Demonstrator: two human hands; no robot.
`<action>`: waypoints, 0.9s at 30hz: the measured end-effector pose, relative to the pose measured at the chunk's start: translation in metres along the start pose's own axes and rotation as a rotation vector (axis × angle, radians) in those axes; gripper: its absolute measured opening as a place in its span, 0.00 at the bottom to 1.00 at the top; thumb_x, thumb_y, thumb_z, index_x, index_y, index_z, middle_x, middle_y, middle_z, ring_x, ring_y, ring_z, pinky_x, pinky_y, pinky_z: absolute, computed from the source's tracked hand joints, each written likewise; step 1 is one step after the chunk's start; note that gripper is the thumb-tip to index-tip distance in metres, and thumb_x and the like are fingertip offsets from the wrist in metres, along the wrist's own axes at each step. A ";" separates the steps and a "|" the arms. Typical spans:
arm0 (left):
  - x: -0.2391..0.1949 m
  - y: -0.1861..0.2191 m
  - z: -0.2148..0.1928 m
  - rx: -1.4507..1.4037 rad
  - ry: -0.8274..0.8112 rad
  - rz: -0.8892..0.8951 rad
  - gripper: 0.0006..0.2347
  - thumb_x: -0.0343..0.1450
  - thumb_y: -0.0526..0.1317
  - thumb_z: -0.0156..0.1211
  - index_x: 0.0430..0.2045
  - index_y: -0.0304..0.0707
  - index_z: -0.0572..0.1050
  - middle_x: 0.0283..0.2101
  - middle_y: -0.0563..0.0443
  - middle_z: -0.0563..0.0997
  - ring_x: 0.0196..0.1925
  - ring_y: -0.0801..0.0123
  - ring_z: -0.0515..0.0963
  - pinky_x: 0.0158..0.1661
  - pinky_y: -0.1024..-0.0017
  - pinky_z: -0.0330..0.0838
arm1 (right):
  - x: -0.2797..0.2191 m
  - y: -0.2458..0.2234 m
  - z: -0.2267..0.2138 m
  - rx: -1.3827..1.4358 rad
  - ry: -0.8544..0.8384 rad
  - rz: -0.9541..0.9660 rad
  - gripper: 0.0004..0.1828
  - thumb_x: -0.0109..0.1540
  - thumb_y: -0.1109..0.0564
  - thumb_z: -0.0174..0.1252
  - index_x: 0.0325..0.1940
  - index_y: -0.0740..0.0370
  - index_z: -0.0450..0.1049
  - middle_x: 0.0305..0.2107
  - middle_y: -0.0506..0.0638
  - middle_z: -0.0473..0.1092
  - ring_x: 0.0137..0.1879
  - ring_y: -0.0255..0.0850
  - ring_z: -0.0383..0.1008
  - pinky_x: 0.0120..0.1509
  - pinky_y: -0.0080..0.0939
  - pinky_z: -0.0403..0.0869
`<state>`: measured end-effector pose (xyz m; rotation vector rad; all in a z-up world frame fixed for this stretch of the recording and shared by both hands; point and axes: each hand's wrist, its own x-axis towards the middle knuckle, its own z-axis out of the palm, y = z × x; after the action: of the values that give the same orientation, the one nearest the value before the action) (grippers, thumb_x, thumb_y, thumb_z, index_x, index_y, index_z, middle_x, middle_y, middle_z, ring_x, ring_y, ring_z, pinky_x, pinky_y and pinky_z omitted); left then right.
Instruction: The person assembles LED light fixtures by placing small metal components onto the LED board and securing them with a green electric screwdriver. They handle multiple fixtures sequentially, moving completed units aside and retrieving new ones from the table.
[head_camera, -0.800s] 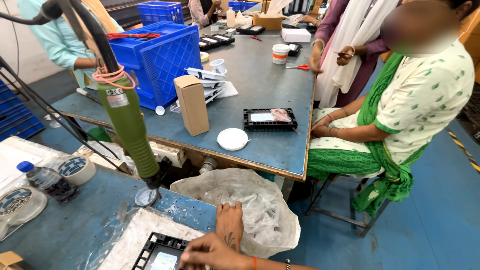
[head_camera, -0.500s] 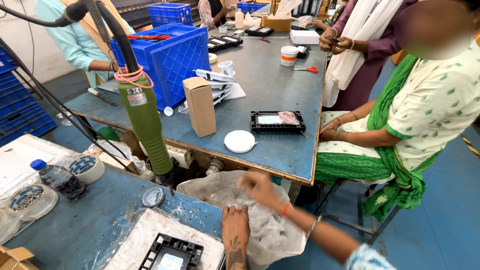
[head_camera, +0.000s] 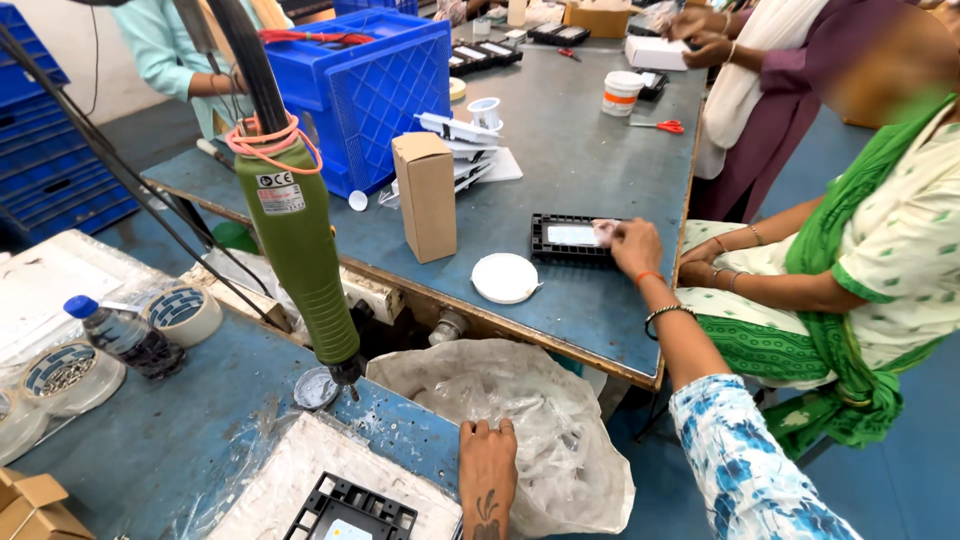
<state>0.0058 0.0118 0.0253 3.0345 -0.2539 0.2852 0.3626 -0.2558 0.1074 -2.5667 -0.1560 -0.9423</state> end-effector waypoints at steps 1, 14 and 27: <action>0.000 0.000 0.000 -0.005 0.008 0.001 0.11 0.64 0.31 0.62 0.40 0.33 0.77 0.27 0.47 0.82 0.42 0.60 0.78 0.50 0.62 0.62 | 0.004 0.000 0.001 0.012 0.011 0.007 0.09 0.60 0.52 0.64 0.37 0.58 0.83 0.41 0.58 0.77 0.47 0.58 0.76 0.51 0.56 0.74; -0.004 -0.003 -0.009 -0.358 0.233 -0.016 0.05 0.70 0.37 0.59 0.30 0.34 0.80 0.34 0.43 0.83 0.43 0.55 0.79 0.56 0.56 0.63 | 0.054 -0.051 -0.125 0.527 -0.180 -0.093 0.11 0.64 0.58 0.63 0.47 0.68 0.80 0.30 0.52 0.79 0.34 0.32 0.78 0.40 0.33 0.75; -0.069 0.020 -0.032 -1.748 0.661 -0.574 0.10 0.74 0.34 0.54 0.42 0.28 0.79 0.33 0.44 0.84 0.36 0.62 0.86 0.38 0.69 0.82 | -0.048 -0.221 -0.241 0.842 -0.739 -0.516 0.10 0.63 0.59 0.63 0.45 0.69 0.80 0.34 0.47 0.79 0.39 0.27 0.74 0.43 0.31 0.76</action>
<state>-0.0703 0.0064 0.0449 1.1086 0.2946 0.5532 0.1292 -0.1499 0.3168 -1.9345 -1.1754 0.0418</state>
